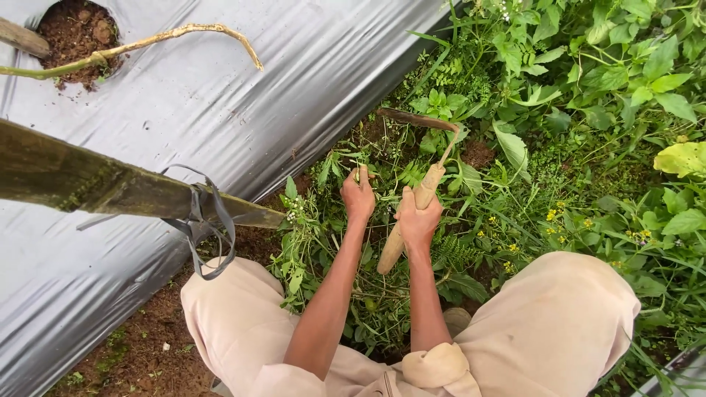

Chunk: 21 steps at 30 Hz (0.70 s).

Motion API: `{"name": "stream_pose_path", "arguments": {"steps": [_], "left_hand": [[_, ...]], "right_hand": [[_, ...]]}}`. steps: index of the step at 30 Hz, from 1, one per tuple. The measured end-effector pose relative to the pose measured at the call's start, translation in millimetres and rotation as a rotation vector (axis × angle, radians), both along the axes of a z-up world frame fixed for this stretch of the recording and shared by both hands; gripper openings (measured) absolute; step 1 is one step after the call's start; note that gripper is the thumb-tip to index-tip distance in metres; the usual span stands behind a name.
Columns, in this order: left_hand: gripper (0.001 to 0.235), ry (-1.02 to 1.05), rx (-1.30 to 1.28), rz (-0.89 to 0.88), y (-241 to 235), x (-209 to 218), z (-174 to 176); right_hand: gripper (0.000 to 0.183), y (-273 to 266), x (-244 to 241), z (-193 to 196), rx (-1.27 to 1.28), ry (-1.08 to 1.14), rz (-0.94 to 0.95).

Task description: Removing weeds from a narrow strip of soil between plastic mulch sheets using a hand hoe and manual pulling.

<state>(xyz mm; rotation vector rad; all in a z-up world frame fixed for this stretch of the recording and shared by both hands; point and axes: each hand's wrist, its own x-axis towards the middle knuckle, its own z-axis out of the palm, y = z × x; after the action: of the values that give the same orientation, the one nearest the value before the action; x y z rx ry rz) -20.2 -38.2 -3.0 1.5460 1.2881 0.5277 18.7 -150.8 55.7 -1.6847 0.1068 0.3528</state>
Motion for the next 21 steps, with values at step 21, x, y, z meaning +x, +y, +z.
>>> {"name": "stream_pose_path", "arguments": {"steps": [21], "left_hand": [[0.029,0.138,0.745,0.171,-10,-24,62]], "right_hand": [[0.009,-16,-13,-4,-0.059,0.265,0.068]]}}
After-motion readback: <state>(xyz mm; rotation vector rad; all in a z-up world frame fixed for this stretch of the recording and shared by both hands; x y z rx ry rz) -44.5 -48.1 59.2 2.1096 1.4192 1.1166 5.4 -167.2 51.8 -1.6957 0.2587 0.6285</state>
